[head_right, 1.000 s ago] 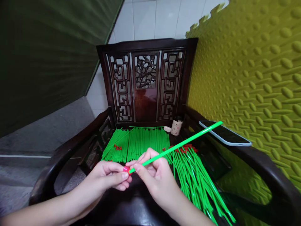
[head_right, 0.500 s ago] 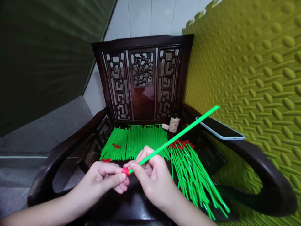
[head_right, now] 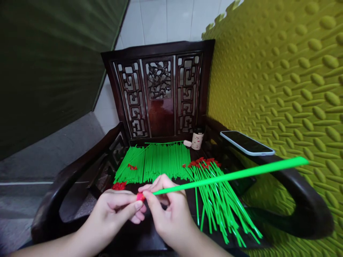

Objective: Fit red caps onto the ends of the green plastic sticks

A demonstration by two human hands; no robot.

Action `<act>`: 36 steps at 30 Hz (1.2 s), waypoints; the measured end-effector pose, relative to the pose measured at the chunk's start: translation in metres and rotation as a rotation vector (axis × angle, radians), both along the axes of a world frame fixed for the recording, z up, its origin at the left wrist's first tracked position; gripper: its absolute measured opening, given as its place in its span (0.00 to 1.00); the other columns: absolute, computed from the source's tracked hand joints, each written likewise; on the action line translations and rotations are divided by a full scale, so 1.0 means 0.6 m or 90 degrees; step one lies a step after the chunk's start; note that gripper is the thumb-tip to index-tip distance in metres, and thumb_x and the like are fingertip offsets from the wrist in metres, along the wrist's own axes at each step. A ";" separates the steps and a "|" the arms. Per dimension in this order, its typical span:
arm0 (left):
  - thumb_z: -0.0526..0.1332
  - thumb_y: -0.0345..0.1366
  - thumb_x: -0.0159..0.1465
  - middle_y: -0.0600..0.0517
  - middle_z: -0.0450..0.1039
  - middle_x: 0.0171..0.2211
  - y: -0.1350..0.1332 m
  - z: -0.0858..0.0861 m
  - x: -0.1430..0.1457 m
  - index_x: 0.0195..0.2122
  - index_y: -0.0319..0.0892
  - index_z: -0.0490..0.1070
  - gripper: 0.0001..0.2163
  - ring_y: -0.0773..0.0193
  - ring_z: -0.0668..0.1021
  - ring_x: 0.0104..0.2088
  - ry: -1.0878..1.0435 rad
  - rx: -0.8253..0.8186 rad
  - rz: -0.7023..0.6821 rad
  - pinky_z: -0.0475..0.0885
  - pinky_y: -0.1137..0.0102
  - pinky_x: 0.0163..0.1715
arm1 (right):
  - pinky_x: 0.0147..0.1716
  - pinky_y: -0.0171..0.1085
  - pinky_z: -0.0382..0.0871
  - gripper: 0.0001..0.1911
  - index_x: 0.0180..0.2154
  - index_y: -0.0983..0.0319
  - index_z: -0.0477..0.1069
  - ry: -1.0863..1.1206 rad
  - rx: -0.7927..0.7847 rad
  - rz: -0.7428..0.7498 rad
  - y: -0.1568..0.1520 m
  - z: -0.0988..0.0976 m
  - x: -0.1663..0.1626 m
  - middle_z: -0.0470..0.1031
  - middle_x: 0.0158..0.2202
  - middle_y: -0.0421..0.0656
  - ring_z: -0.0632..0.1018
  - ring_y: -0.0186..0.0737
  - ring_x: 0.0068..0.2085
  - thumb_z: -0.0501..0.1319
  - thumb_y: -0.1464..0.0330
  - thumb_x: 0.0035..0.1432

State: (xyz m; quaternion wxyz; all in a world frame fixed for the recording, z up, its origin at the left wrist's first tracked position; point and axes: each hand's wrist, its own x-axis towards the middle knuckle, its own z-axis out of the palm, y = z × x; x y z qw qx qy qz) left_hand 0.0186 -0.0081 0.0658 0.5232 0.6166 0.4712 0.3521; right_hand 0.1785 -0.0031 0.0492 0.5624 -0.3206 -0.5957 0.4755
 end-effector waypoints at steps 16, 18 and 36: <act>0.56 0.25 0.61 0.48 0.74 0.21 -0.012 -0.011 -0.004 0.27 0.37 0.76 0.10 0.67 0.78 0.22 0.091 0.367 -0.040 0.74 0.77 0.23 | 0.39 0.40 0.77 0.11 0.28 0.63 0.66 -0.124 0.301 -0.053 -0.008 -0.003 0.006 0.71 0.30 0.43 0.79 0.43 0.40 0.57 0.84 0.54; 0.56 0.24 0.61 0.48 0.74 0.21 -0.014 -0.010 -0.003 0.27 0.37 0.76 0.10 0.67 0.77 0.22 0.105 0.403 -0.042 0.74 0.77 0.23 | 0.38 0.39 0.78 0.11 0.27 0.64 0.66 -0.132 0.335 -0.065 -0.010 -0.001 0.005 0.72 0.30 0.44 0.80 0.43 0.39 0.57 0.85 0.53; 0.62 0.19 0.55 0.50 0.79 0.38 0.030 -0.010 -0.019 0.49 0.49 0.73 0.22 0.65 0.79 0.36 0.054 0.590 0.035 0.76 0.71 0.36 | 0.31 0.28 0.76 0.12 0.43 0.61 0.68 -0.245 0.340 -0.164 -0.020 -0.003 0.020 0.77 0.31 0.41 0.79 0.32 0.30 0.56 0.78 0.58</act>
